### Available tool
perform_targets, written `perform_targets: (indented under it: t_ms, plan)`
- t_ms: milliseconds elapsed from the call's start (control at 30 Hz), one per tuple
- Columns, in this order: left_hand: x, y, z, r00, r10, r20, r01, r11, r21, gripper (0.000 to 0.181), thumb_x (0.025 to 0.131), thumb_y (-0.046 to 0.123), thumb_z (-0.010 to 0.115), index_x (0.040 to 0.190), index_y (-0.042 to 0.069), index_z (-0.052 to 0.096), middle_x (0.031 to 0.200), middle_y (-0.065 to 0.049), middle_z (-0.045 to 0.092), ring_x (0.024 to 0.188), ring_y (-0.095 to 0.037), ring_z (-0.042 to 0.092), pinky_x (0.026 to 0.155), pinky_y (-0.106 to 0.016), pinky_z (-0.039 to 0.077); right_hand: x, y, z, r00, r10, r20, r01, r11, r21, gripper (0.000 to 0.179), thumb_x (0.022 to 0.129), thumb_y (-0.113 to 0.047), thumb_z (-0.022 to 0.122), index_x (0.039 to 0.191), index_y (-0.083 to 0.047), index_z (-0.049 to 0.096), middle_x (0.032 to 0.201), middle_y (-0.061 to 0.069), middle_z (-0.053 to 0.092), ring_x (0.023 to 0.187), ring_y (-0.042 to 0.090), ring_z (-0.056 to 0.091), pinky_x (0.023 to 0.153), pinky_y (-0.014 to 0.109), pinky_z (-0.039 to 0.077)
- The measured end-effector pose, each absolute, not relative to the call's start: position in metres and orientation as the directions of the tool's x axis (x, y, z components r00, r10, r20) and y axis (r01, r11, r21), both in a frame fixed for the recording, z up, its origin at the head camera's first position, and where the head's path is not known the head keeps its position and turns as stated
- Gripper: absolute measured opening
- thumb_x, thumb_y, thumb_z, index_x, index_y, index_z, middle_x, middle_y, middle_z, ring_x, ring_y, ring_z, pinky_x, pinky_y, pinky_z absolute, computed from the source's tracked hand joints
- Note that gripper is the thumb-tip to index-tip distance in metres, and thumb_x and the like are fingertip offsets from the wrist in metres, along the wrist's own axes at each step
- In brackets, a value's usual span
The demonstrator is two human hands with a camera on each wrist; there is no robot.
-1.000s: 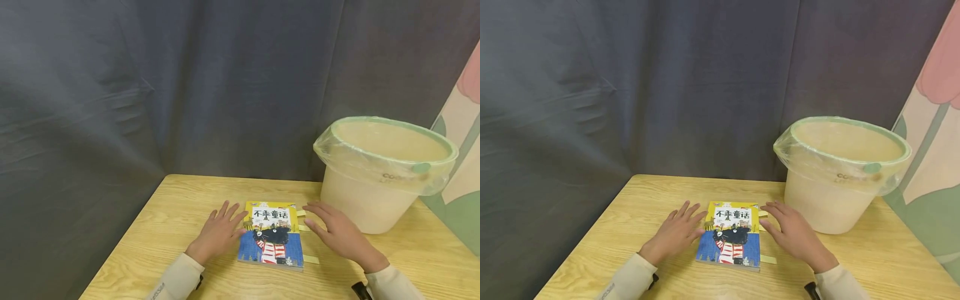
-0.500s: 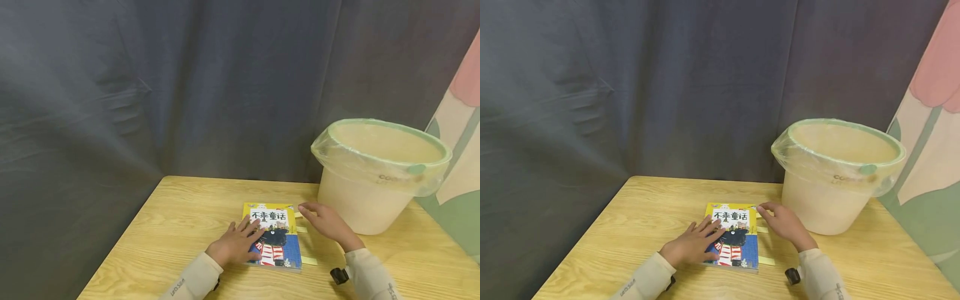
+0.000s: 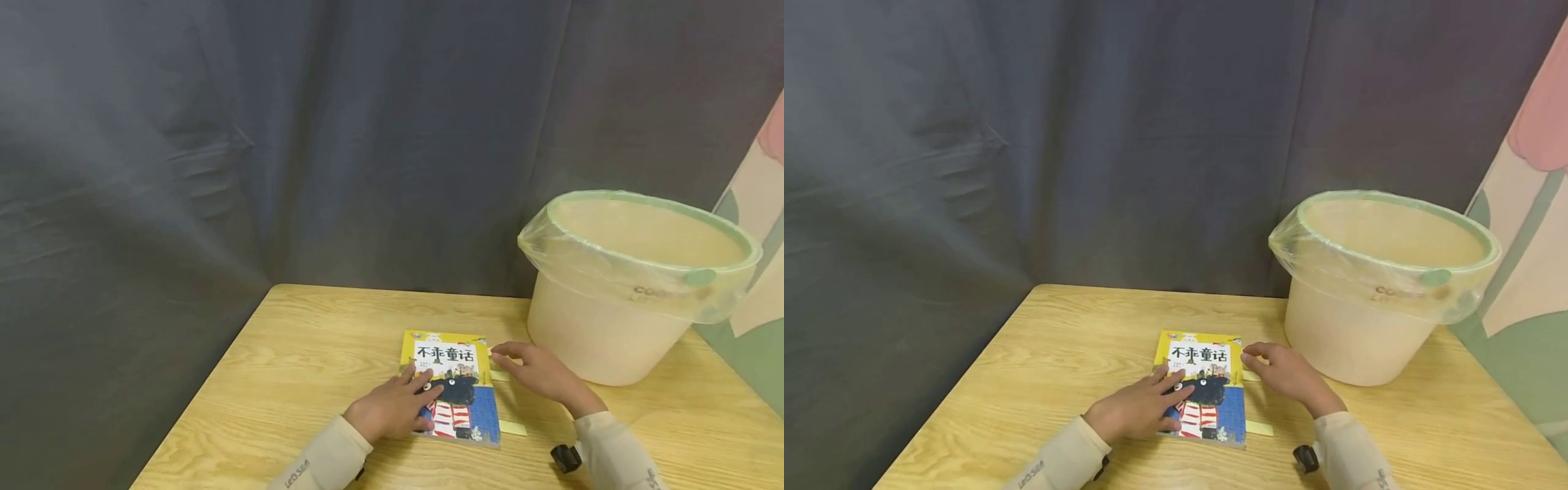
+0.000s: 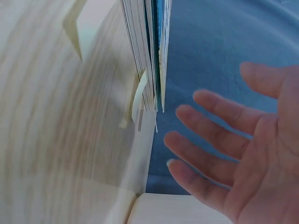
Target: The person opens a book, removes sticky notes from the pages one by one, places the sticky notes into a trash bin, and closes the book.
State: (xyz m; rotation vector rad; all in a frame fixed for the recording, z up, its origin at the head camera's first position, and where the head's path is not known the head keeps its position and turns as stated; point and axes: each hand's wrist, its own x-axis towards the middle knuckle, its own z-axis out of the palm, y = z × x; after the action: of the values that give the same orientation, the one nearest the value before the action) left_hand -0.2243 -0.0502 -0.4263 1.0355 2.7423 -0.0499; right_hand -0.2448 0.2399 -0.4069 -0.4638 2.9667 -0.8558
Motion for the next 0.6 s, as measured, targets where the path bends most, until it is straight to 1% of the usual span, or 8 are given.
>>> perform_targets:
  t_ms: [133, 267, 333, 400, 500, 600]
  plan:
    - [-0.218, -0.047, -0.425, -0.739, 0.643, -0.202, 0.650, 0.759, 0.039, 0.064, 0.098, 0.054, 0.046, 0.156, 0.033, 0.031, 0.167, 0.001, 0.021, 0.154, -0.033, 0.020, 0.117, -0.046, 0.036, -0.246, 0.239, -0.409, -0.948, -0.316, 0.041, -0.290, 0.801, -0.523, 0.046, 0.102, -0.045, 0.051, 0.128, -0.010, 0.066, 0.134, 0.016, 0.064, 0.125, 0.043, 0.057, 0.098, 0.060, 0.047]
    - [-0.211, -0.043, -0.419, -0.727, 0.649, -0.224, 0.671, 0.741, -0.033, 0.065, 0.097, 0.056, 0.045, 0.156, 0.033, 0.031, 0.166, 0.001, 0.023, 0.153, -0.034, 0.024, 0.113, -0.044, 0.042, -0.246, 0.240, -0.408, -0.945, -0.328, 0.022, -0.292, 0.808, -0.511, 0.046, 0.101, -0.044, 0.053, 0.128, -0.009, 0.065, 0.134, 0.019, 0.063, 0.125, 0.044, 0.057, 0.097, 0.061, 0.047]
    - [-0.206, -0.041, -0.417, -0.709, 0.663, -0.239, 0.697, 0.711, -0.095, 0.065, 0.096, 0.059, 0.043, 0.155, 0.034, 0.033, 0.165, 0.002, 0.026, 0.151, -0.033, 0.029, 0.108, -0.039, 0.047, -0.245, 0.240, -0.409, -0.943, -0.333, 0.010, -0.291, 0.811, -0.508, 0.042, 0.101, -0.039, 0.056, 0.128, -0.009, 0.065, 0.134, 0.020, 0.063, 0.124, 0.045, 0.057, 0.098, 0.060, 0.047]
    - [-0.200, -0.040, -0.416, -0.690, 0.679, -0.250, 0.719, 0.682, -0.132, 0.065, 0.095, 0.060, 0.044, 0.154, 0.034, 0.035, 0.164, 0.002, 0.029, 0.149, -0.033, 0.033, 0.102, -0.035, 0.052, -0.243, 0.240, -0.410, -0.937, -0.349, 0.005, -0.305, 0.811, -0.500, 0.037, 0.099, -0.030, 0.061, 0.128, -0.007, 0.065, 0.133, 0.021, 0.063, 0.123, 0.046, 0.057, 0.098, 0.061, 0.047]
    - [-0.194, -0.039, -0.416, -0.682, 0.687, -0.252, 0.728, 0.669, -0.148, 0.066, 0.094, 0.061, 0.047, 0.153, 0.034, 0.037, 0.163, 0.002, 0.032, 0.148, -0.033, 0.036, 0.095, -0.031, 0.056, -0.243, 0.240, -0.413, -0.930, -0.367, -0.003, -0.321, 0.817, -0.479, 0.036, 0.095, -0.020, 0.067, 0.128, -0.006, 0.065, 0.131, 0.021, 0.064, 0.120, 0.045, 0.059, 0.097, 0.060, 0.048]
    - [-0.191, -0.040, -0.415, -0.690, 0.680, -0.248, 0.721, 0.678, -0.147, 0.066, 0.093, 0.061, 0.048, 0.152, 0.034, 0.039, 0.162, 0.003, 0.033, 0.147, -0.033, 0.036, 0.092, -0.031, 0.057, -0.245, 0.240, -0.417, -0.924, -0.382, -0.013, -0.336, 0.829, -0.447, 0.038, 0.092, -0.018, 0.070, 0.127, -0.005, 0.065, 0.128, 0.020, 0.066, 0.114, 0.042, 0.063, 0.094, 0.058, 0.050]
